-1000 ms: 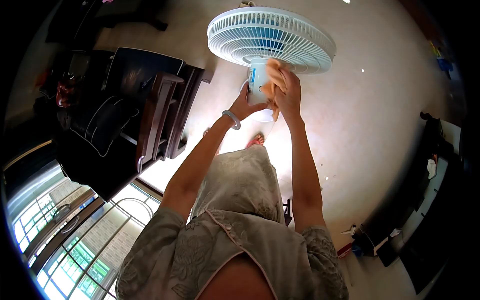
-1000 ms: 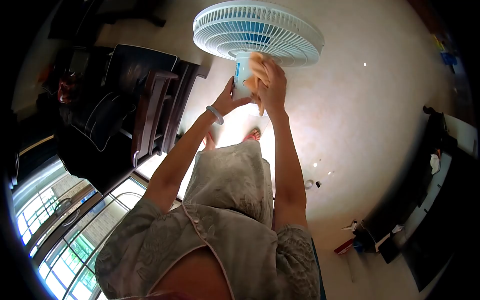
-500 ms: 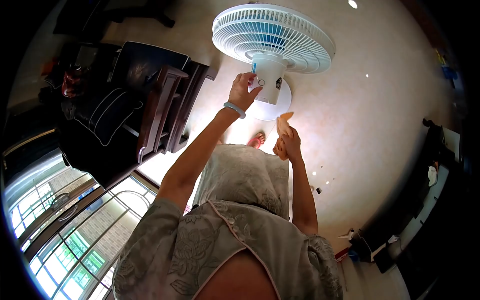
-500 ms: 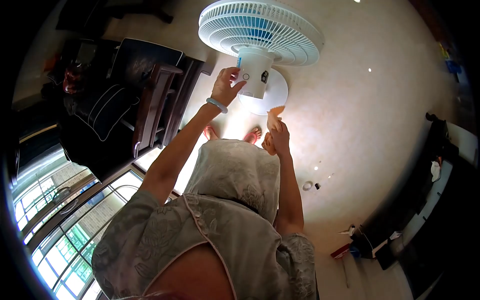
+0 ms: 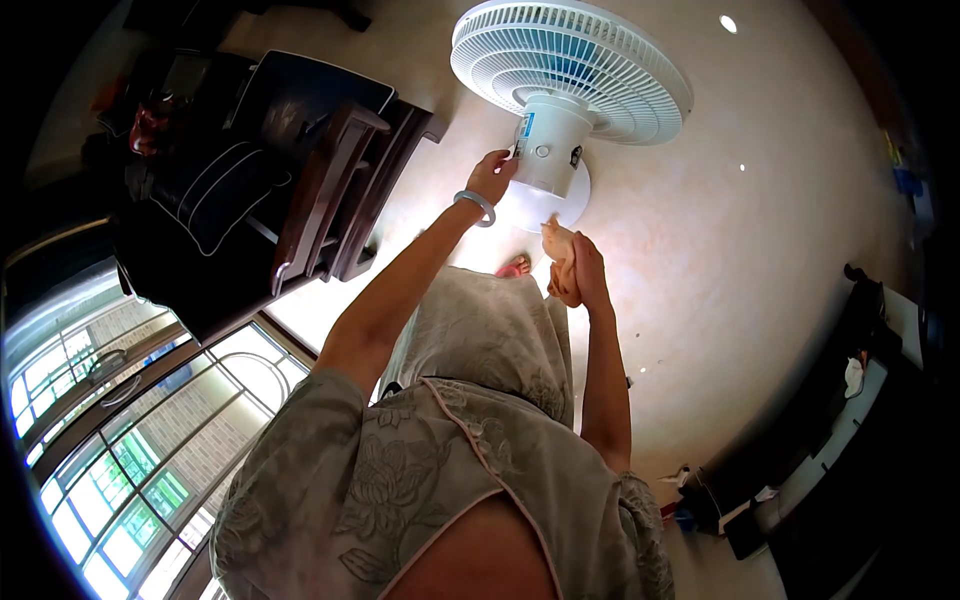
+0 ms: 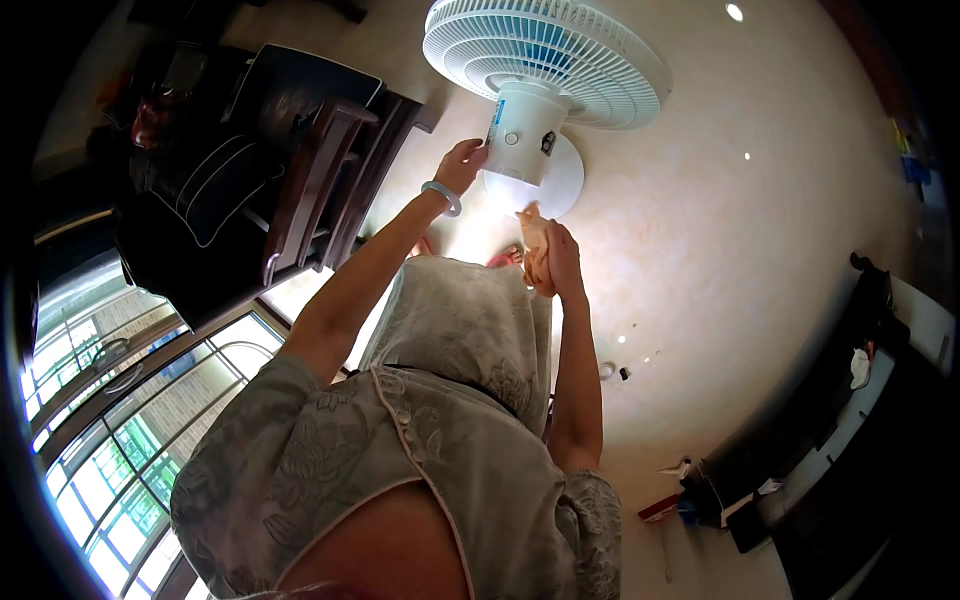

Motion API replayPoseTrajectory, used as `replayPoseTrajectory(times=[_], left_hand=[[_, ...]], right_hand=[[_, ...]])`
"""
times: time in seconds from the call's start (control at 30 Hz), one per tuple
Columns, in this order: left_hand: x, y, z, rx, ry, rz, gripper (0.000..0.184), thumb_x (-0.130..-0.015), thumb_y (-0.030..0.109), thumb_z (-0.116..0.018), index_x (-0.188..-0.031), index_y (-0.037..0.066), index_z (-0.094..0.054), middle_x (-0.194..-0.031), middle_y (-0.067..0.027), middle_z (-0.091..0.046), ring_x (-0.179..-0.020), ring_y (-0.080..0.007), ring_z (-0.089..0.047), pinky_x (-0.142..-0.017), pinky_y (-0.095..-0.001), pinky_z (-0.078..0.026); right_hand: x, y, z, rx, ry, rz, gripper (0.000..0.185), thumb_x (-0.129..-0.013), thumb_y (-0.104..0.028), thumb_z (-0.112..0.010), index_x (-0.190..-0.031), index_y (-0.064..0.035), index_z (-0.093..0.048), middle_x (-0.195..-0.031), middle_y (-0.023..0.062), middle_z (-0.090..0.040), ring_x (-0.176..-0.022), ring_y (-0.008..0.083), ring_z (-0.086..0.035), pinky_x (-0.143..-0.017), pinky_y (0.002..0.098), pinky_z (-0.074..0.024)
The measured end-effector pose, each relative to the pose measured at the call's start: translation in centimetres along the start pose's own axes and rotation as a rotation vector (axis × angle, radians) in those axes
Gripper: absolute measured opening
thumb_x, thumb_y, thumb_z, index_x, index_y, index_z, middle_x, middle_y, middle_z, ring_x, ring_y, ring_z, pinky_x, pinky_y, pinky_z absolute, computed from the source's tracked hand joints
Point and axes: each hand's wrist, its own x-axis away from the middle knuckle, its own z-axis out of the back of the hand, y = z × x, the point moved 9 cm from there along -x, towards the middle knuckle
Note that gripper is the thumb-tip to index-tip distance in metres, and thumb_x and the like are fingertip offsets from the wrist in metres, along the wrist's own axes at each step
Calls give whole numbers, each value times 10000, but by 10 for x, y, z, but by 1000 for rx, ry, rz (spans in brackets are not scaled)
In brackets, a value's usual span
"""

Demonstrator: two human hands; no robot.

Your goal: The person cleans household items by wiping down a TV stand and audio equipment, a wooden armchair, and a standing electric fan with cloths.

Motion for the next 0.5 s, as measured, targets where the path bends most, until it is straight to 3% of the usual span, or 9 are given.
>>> replayPoseTrajectory(times=[0.17, 0.23, 0.27, 0.3, 0.37, 0.4, 0.43, 0.5], left_hand=[[21, -7, -2, -56, 66, -57, 508, -966, 398, -569, -1290, 7, -546, -1138, -127, -657, -909, -163, -619, -733, -315, -524], [23, -46, -14, -14, -2, 200, 559, -979, 461, -503, -1329, 24, -497, -1192, -127, -637, -1008, -202, -625, -835, -376, -522], [31, -49, -17, -21, -31, 309, 645, -981, 564, -433, -1369, 50, -451, -1220, -126, -620, -1080, -214, -613, -861, -404, -528], [39, -42, -18, -17, -31, 313, 645, -981, 564, -433, -1369, 50, -451, -1220, -126, -620, -1080, -214, -613, -861, -404, -528], [82, -26, -33, 129, -259, 653, 691, -968, 637, -400, -1353, 67, -470, -1214, -119, -610, -1081, -200, -604, -851, -428, -538], [92, -27, -51, 325, -441, 648, 748, -953, 676, -388, -1349, 47, -471, -1223, -129, -608, -1107, -192, -594, -906, -389, -528], [74, -69, -71, 395, -541, 547, 711, -967, 626, -419, -1330, 18, -477, -1220, -126, -612, -1092, -201, -611, -920, -351, -525], [86, -51, -53, 524, -377, 507, 684, -946, 560, -491, -1280, -35, -545, -1152, -183, -647, -1011, -244, -642, -891, -317, -510]], right_hand=[[-13, -37, -32, 314, -107, 181, 272, -992, -220, -476, -1106, 4, -578, -914, 58, -618, -865, 125, -567, -793, 286, -474], [-14, -47, -45, 208, -93, 239, 277, -983, -196, -478, -1154, 6, -560, -1000, 81, -613, -919, 136, -564, -818, 284, -476], [-14, -46, -50, 166, -94, 205, 300, -980, -197, -469, -1186, 10, -539, -1074, 102, -603, -968, 155, -568, -843, 290, -481], [-14, -47, -60, 169, -95, 201, 300, -980, -197, -469, -1186, 10, -539, -1074, 102, -603, -968, 155, -568, -843, 290, -481], [-23, -28, -71, -21, -24, 23, 308, -987, -219, -457, -1180, 11, -527, -1079, 108, -607, -970, 167, -581, -851, 299, -488], [-25, -20, -83, -135, -59, -38, 309, -990, -250, -460, -1136, 8, -548, -1076, 102, -616, -974, 167, -587, -852, 305, -491], [-21, -34, -103, -135, -294, 106, 326, -991, -280, -465, -1102, 6, -572, -1064, 93, -622, -978, 156, -582, -856, 305, -485], [-21, -27, -114, -216, -259, 72, 312, -981, -283, -504, -1080, -1, -594, -1058, 78, -627, -980, 138, -573, -859, 301, -476]])
